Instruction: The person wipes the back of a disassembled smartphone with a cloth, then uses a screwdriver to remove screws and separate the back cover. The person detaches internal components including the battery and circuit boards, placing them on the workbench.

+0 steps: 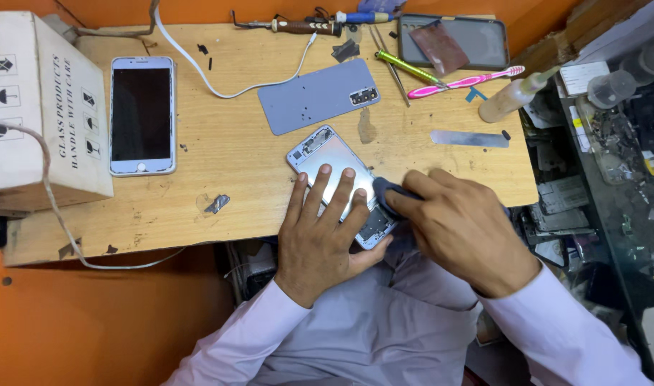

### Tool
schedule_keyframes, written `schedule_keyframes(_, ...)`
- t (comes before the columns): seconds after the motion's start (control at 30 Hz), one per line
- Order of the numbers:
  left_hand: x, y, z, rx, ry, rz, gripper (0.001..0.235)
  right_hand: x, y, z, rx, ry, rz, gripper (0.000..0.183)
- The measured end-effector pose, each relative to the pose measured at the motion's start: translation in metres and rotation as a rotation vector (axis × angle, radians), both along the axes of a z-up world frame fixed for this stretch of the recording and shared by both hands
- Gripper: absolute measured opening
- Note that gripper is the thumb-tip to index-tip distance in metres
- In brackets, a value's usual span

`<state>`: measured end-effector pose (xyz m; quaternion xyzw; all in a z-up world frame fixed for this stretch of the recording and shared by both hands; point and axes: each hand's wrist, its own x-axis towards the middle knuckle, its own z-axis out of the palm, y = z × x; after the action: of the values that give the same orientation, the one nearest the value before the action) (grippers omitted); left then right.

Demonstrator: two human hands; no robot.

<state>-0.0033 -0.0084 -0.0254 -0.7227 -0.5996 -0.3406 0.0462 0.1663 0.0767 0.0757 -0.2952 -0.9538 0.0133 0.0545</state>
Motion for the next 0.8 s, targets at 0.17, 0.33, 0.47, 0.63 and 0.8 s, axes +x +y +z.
schedule_keyframes(0.17, -0.002, -0.003, -0.011, -0.009, 0.005, -0.026, 0.057, -0.005, 0.008, -0.016, -0.01, 0.012, -0.027, 0.034)
schedule_keyframes(0.33, 0.001, -0.001, -0.002, 0.009, 0.003, -0.006, 0.058, -0.03, 0.028, -0.014, 0.037, 0.01, -0.019, 0.027)
schedule_keyframes(0.47, 0.0, 0.003, -0.003, 0.015, 0.006, -0.005, 0.058, -0.005, -0.001, -0.004, 0.003, 0.001, -0.06, 0.035)
schedule_keyframes(0.63, 0.0, 0.0, -0.015, 0.014, 0.026, -0.011, 0.056, -0.003, 0.005, -0.015, -0.018, -0.009, -0.074, 0.035)
schedule_keyframes(0.8, 0.0, -0.002, -0.005, 0.017, 0.03, 0.0, 0.057, -0.045, 0.035, -0.022, 0.05, 0.05, -0.007, 0.025)
